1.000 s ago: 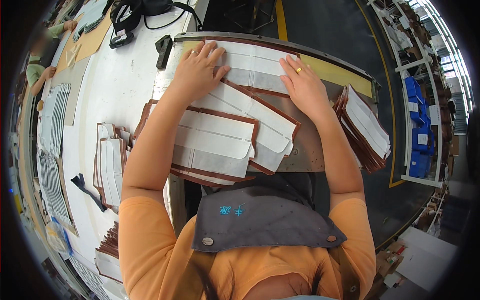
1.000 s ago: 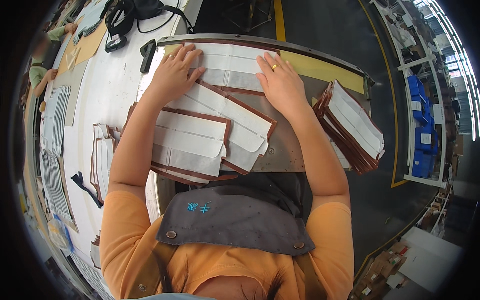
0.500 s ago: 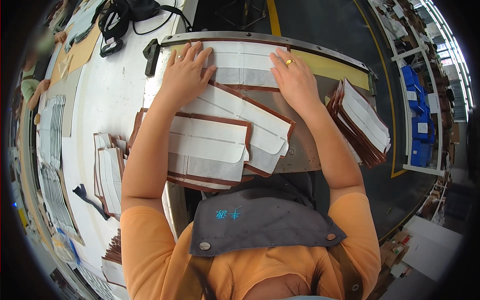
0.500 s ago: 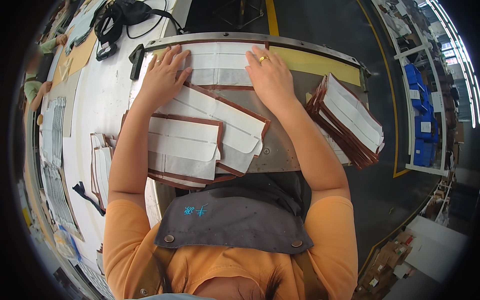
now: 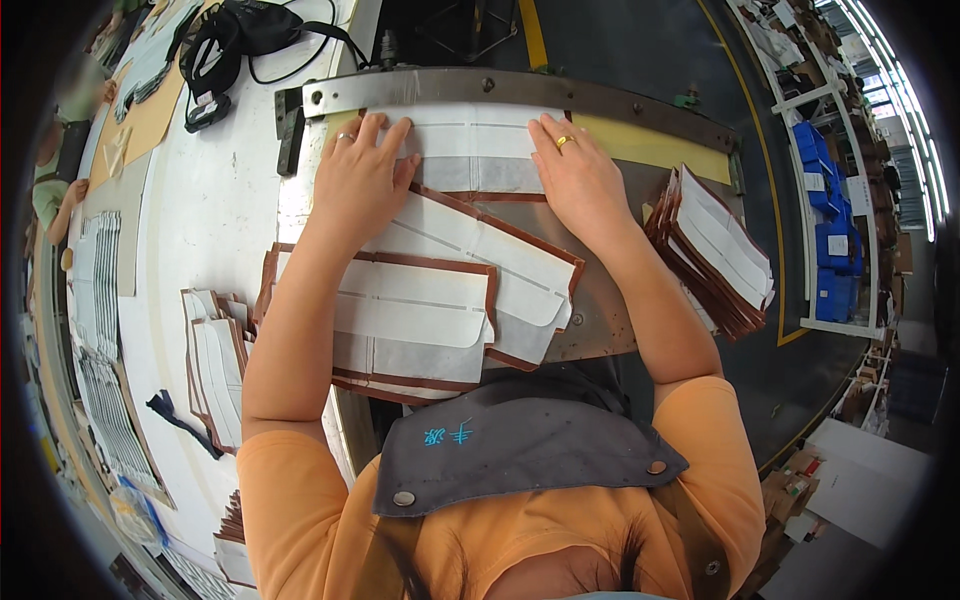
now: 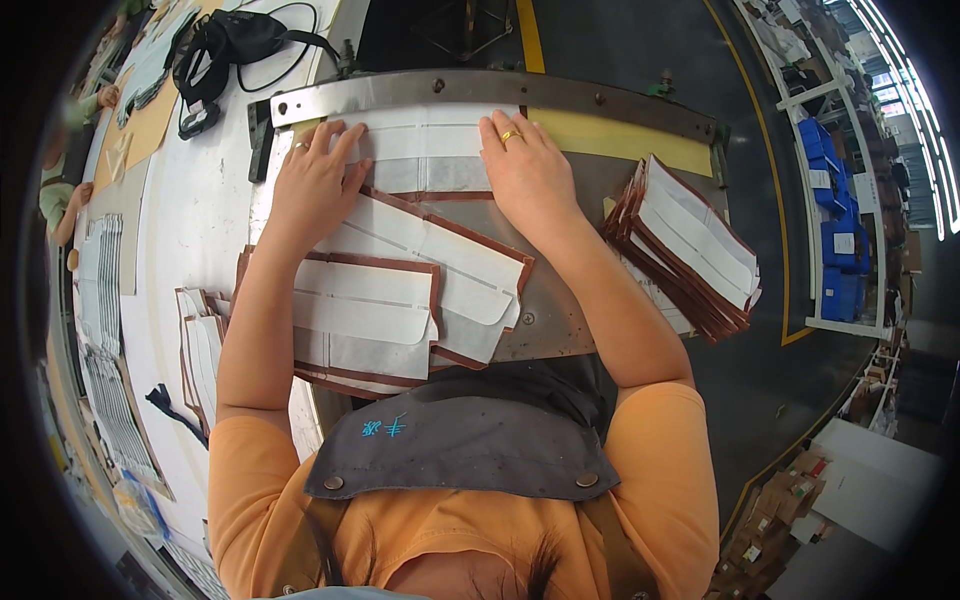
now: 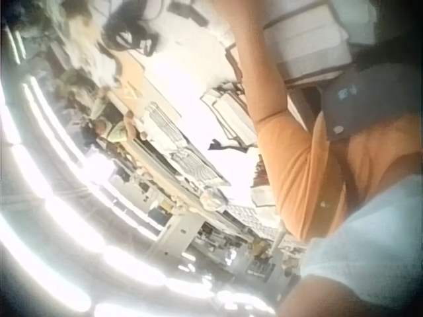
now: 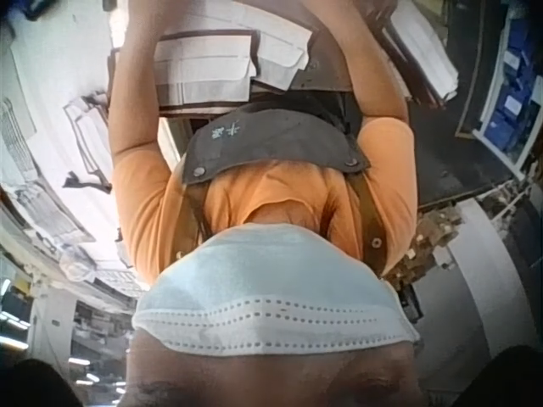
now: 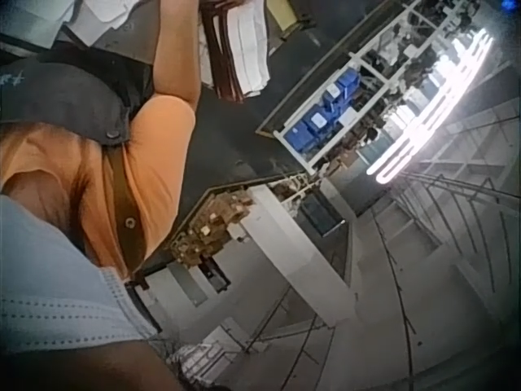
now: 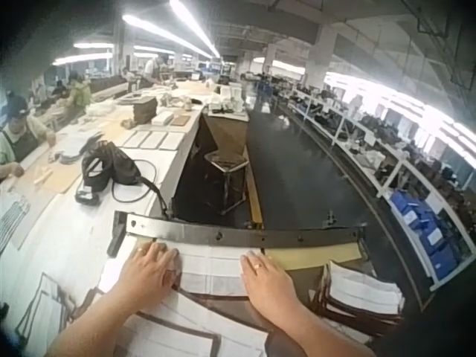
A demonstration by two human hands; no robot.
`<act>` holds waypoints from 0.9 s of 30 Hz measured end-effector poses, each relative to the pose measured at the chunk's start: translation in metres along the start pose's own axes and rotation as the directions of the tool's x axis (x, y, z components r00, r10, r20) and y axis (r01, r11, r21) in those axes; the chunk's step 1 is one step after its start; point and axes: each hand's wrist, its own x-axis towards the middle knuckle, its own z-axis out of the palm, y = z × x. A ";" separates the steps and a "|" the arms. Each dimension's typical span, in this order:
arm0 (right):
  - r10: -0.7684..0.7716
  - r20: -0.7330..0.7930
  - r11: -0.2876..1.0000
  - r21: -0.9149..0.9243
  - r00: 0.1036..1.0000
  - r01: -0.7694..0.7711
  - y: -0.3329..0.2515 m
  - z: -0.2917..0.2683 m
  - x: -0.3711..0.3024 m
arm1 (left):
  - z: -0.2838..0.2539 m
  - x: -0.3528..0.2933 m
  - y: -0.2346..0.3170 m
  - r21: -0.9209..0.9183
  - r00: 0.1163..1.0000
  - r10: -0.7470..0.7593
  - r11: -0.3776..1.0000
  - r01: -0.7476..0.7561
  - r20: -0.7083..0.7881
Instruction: The recorder is folding and aligning leather strips on a metal guide fixture at a workshop table.
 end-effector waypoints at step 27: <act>-0.242 -0.030 0.867 0.442 0.970 0.230 -0.048 0.045 0.103 | 0.022 0.010 -0.034 -0.239 0.946 -0.287 0.939 0.246 -0.154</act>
